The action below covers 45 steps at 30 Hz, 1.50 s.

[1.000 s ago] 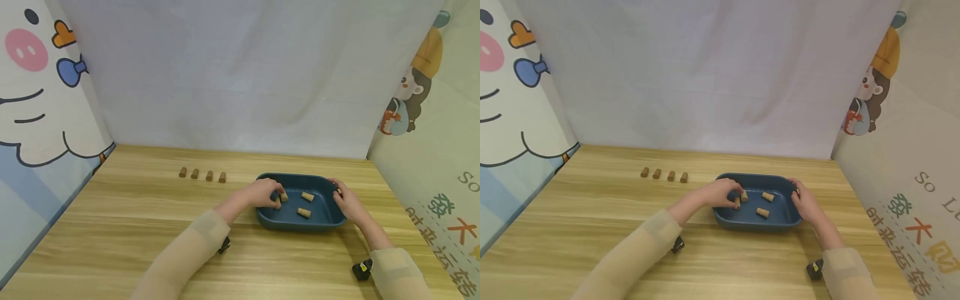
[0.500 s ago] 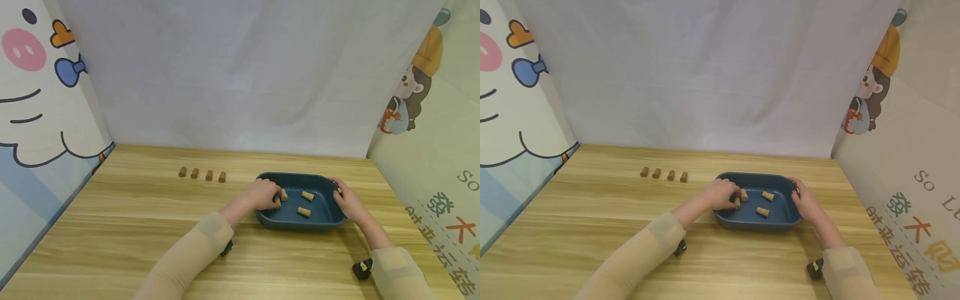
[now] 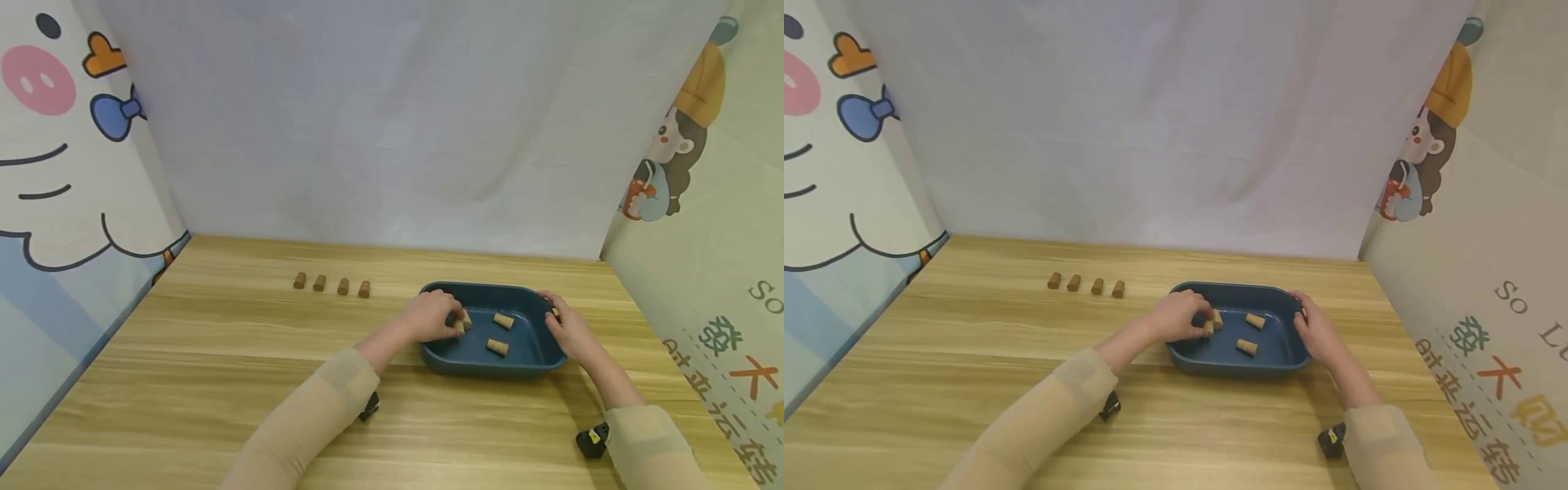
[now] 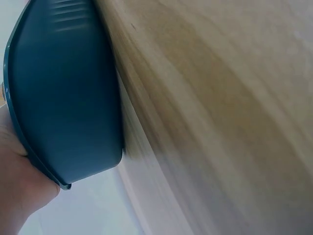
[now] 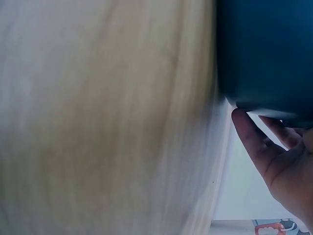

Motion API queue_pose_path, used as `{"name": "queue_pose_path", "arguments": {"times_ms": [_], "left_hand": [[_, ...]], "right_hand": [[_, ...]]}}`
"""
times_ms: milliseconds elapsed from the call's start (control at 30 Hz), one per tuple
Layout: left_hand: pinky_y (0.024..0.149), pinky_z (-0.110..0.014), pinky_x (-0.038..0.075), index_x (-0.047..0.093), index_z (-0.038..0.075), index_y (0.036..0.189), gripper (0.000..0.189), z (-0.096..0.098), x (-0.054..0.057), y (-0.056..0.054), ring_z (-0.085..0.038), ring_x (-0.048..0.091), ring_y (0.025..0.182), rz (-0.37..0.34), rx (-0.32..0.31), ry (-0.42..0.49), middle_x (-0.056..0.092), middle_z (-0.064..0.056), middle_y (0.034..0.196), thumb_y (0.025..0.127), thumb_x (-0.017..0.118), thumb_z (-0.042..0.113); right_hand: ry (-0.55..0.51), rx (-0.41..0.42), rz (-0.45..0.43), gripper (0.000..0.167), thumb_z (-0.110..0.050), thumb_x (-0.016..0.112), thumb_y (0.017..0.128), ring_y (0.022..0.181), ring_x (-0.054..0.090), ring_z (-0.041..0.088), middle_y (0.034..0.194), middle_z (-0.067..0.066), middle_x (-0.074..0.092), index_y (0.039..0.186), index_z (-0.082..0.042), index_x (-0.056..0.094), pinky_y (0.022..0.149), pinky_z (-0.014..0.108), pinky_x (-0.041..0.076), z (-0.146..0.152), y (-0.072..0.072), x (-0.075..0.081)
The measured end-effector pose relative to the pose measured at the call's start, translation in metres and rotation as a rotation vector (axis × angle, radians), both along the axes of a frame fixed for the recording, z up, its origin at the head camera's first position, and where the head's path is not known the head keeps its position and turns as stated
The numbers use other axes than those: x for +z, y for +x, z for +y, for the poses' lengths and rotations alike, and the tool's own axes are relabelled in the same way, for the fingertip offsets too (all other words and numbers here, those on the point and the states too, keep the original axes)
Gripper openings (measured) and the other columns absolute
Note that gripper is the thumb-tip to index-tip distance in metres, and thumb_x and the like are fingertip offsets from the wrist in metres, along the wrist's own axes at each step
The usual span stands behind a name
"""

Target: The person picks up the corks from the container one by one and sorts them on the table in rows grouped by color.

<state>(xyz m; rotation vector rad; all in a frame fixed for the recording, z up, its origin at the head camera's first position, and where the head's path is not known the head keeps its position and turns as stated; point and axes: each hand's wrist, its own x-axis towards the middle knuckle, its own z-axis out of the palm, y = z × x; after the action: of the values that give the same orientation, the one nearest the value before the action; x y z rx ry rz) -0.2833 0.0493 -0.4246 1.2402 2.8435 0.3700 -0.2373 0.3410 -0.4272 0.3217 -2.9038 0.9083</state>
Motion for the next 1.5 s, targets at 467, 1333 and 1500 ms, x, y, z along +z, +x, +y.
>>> {"name": "queue_pose_path", "arguments": {"times_ms": [467,1333,1500], "left_hand": [[0.088,-0.025,0.048,0.067,0.016,0.113,0.03,-0.01,0.018,0.013,-0.014,0.056,0.105,-0.064,-0.019,0.163,0.064,0.003,0.11,0.088,0.068,0.032],[0.097,-0.032,0.046,0.065,0.015,0.114,0.03,-0.069,0.056,0.039,-0.016,0.054,0.113,-0.025,-0.019,0.384,0.062,0.001,0.116,0.087,0.07,0.024],[0.098,-0.033,0.046,0.065,0.014,0.113,0.029,-0.086,0.05,0.037,-0.016,0.054,0.114,0.001,-0.004,0.447,0.063,0.001,0.116,0.085,0.071,0.022]], "right_hand": [[-0.007,-0.003,0.016,0.041,-0.003,0.037,0.098,0.107,0.053,0.049,0.129,0.039,0.042,0.138,0.006,0.034,0.086,0.057,0.046,0.0,0.001,0.0],[-0.008,-0.003,0.024,0.041,-0.001,0.037,0.097,0.104,0.055,0.049,0.128,0.039,0.044,0.137,0.006,0.035,0.083,0.057,0.047,-0.001,0.001,0.001],[-0.008,-0.001,0.02,0.041,-0.002,0.037,0.098,0.103,0.055,0.049,0.128,0.04,0.043,0.138,0.006,0.035,0.081,0.055,0.048,-0.002,0.002,0.002]]}}
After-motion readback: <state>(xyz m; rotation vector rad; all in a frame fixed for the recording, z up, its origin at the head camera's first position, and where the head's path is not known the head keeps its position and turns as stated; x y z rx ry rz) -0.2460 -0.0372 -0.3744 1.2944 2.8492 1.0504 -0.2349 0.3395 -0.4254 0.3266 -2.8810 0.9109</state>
